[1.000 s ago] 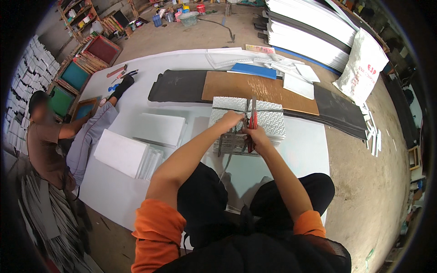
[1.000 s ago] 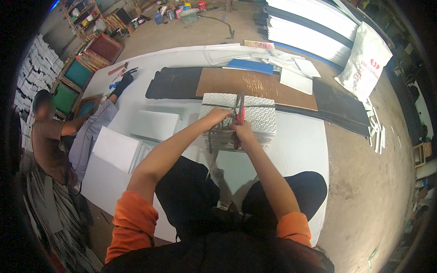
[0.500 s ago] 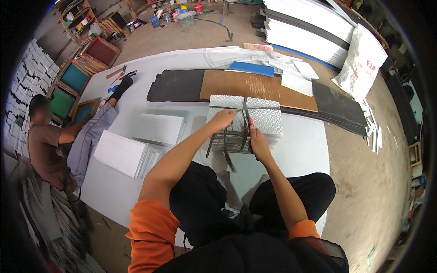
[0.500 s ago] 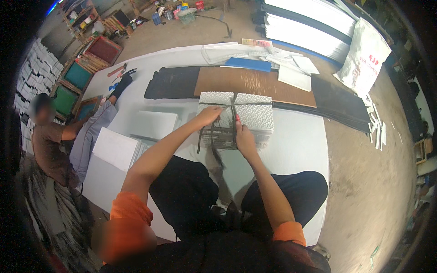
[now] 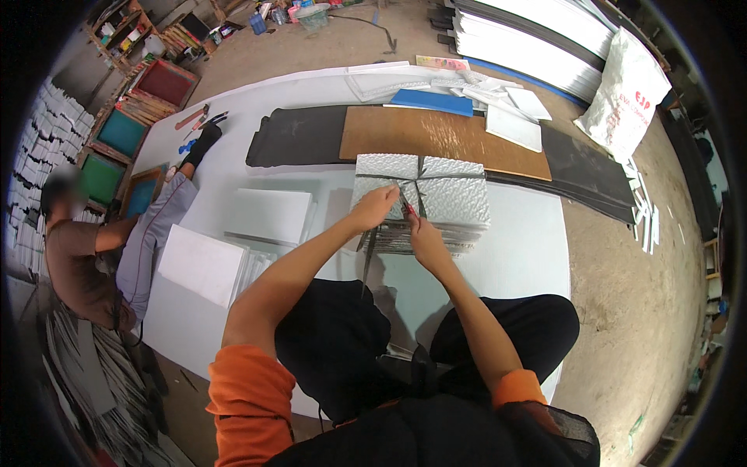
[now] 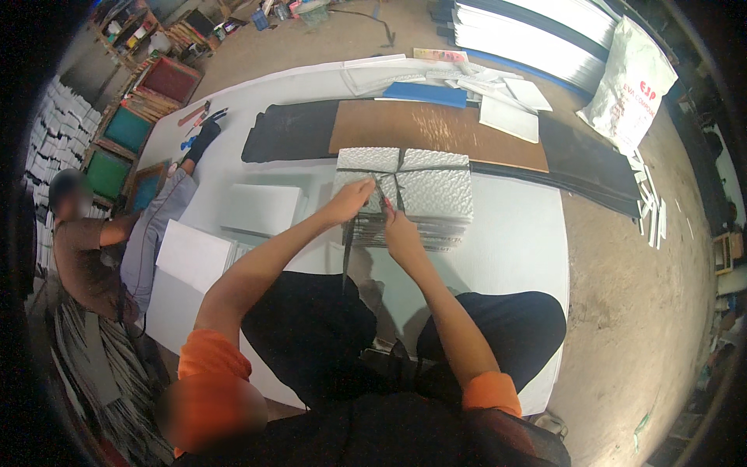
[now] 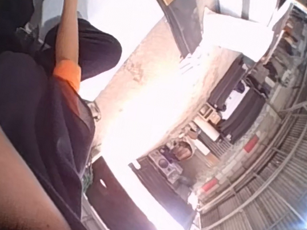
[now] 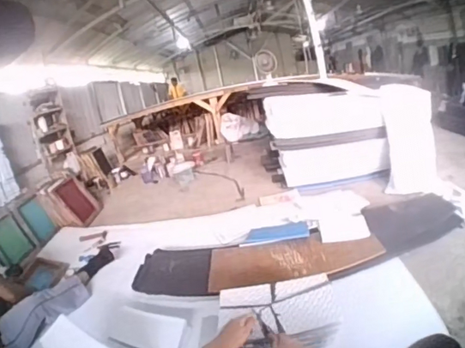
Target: The person stacks white rectangular boards on a table and secures them with a black strap. They then use a utility knife to cut the strap and place a blue sheet on top of the stack. The person also handles a large curved white board, placing it on the table.
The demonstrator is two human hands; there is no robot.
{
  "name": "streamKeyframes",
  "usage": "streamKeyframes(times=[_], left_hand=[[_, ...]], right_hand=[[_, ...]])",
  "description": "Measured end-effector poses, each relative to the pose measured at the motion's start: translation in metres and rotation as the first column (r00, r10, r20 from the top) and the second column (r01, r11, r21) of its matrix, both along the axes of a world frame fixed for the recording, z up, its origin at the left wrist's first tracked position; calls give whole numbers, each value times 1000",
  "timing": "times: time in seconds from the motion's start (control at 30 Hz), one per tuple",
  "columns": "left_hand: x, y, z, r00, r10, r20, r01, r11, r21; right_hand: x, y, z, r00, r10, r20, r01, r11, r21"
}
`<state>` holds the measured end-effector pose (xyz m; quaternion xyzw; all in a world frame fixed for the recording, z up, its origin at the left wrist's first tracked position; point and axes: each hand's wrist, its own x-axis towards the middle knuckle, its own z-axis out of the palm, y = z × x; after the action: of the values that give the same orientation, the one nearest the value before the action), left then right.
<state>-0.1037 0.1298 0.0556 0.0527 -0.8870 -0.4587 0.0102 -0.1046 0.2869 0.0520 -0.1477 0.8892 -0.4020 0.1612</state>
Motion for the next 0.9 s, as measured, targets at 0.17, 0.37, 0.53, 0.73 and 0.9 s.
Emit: streamKeyframes(times=[0.17,0.37,0.53,0.73,0.9], left_hand=[[1,3,4,1000,31,0,-31,999,40],[-7,-19,6,977,210,29,-205,900,385],[-9,-33,49,918,379,117,-320,534,783],[-29,-10,102,897,442,-5,-181,379,907],[-61,23,120,934,356,-25,-113,362,925]], right_hand=[[0,-1,-4,1000,-19,13,19,1000,-6],[-3,17,12,887,73,456,60,961,-271],[-31,59,43,964,149,222,-10,851,-526],[-55,109,151,991,133,33,-113,929,-352],[-72,137,156,989,-145,-34,126,935,-331]])
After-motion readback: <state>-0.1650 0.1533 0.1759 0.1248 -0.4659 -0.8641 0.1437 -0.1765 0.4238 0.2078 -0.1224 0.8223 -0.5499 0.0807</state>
